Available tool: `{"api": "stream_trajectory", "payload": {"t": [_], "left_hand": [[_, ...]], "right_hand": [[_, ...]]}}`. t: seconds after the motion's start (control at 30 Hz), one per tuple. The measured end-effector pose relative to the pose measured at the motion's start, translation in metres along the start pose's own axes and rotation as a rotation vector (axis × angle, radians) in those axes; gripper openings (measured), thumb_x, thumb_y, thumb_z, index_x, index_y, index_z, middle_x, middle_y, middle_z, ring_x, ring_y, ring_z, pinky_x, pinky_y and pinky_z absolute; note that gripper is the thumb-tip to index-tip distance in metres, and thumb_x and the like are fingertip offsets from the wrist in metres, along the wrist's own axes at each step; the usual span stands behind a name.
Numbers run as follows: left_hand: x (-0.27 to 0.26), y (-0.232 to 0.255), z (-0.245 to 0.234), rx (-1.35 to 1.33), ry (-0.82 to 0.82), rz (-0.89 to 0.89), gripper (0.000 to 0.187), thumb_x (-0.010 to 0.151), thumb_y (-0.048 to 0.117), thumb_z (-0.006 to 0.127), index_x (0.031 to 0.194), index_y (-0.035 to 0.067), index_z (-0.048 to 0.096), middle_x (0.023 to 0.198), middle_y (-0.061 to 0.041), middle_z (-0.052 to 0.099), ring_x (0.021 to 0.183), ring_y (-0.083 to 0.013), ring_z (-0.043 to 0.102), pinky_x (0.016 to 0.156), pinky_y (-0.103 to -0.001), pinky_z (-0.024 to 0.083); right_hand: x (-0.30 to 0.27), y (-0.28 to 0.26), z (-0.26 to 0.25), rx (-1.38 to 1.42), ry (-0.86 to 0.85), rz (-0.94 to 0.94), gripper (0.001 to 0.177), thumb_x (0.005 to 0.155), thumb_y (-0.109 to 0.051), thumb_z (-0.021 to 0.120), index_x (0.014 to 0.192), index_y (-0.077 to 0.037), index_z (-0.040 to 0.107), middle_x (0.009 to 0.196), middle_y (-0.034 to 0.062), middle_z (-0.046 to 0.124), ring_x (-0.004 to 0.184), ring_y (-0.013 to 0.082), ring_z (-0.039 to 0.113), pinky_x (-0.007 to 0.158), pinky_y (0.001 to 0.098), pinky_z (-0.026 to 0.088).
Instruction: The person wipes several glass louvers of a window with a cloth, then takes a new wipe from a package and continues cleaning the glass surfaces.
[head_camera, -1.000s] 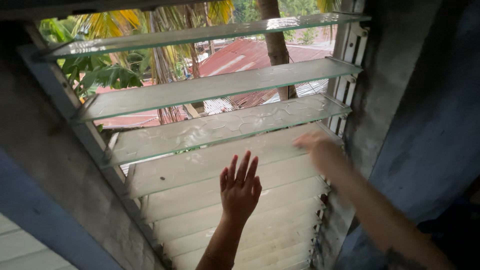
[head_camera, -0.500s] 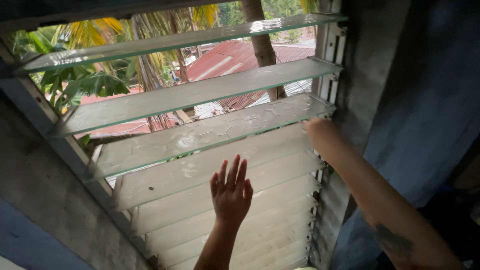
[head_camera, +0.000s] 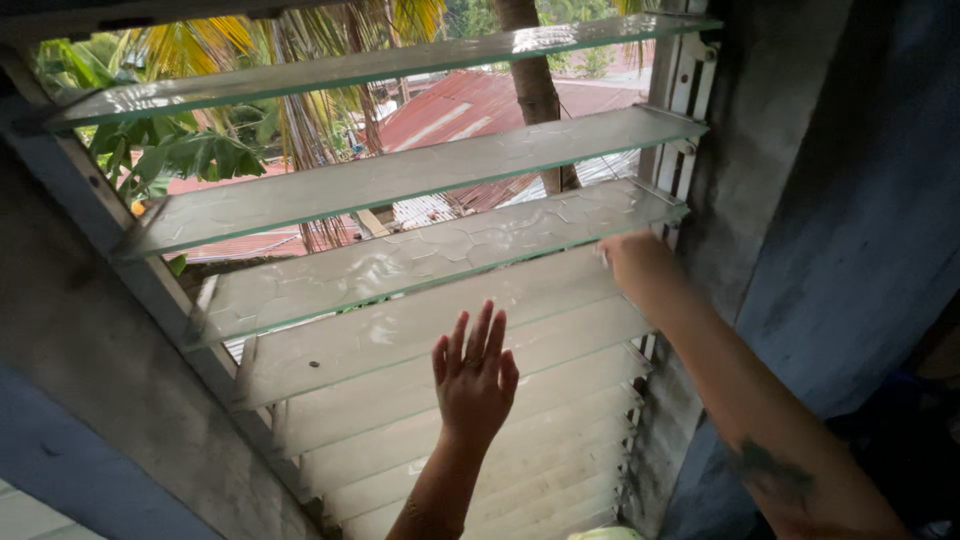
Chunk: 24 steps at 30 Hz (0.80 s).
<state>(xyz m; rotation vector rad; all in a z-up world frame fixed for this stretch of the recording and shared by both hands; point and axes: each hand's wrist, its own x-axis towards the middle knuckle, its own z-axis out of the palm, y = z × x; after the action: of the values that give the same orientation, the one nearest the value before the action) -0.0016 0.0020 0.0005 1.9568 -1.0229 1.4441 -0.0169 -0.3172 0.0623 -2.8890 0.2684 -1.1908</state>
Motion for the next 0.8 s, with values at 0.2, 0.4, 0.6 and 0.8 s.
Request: {"api": "stream_trajectory", "payload": {"t": [0.2,0.4,0.6,0.8], "left_hand": [[-0.004,-0.005,-0.002,-0.02,0.049,0.03,0.046,0.104,0.023,0.053,0.148,0.011,0.056,0.157,-0.005,0.051,0.145,-0.0282,0.047,0.12,-0.046,0.029],[-0.004,-0.006,-0.002,-0.01,0.059,0.012,0.045,0.105,0.024,0.053,0.148,0.014,0.056,0.157,-0.004,0.052,0.145,-0.0256,0.048,0.121,-0.045,0.028],[-0.012,-0.011,0.009,0.002,0.02,0.003,0.053,0.105,0.024,0.054,0.151,0.0,0.047,0.16,-0.013,0.049,0.147,-0.0289,0.047,0.123,-0.047,0.025],[-0.016,-0.012,0.016,-0.035,0.065,0.02,0.058,0.104,0.021,0.055,0.154,-0.002,0.037,0.162,-0.017,0.044,0.15,-0.0314,0.045,0.126,-0.047,0.022]], "right_hand": [[-0.026,-0.02,-0.019,0.156,0.057,-0.129,0.015,0.088,-0.015,0.064,0.096,-0.014,0.077,0.093,0.0151,0.071,0.088,0.0393,0.069,0.074,0.0509,0.056],[0.019,-0.007,0.033,-0.058,-0.017,0.058,0.016,0.096,-0.017,0.064,0.103,-0.011,0.077,0.099,0.0191,0.073,0.092,0.0395,0.07,0.083,0.0509,0.056],[0.002,-0.148,0.037,0.238,-0.026,-0.218,0.019,0.088,-0.008,0.062,0.102,-0.007,0.075,0.102,0.0167,0.074,0.1,0.037,0.07,0.09,0.0471,0.054],[-0.016,-0.117,-0.001,0.498,-0.006,-0.316,0.03,0.085,-0.004,0.058,0.109,-0.007,0.074,0.112,0.0177,0.074,0.106,0.037,0.068,0.092,0.0447,0.054]]}}
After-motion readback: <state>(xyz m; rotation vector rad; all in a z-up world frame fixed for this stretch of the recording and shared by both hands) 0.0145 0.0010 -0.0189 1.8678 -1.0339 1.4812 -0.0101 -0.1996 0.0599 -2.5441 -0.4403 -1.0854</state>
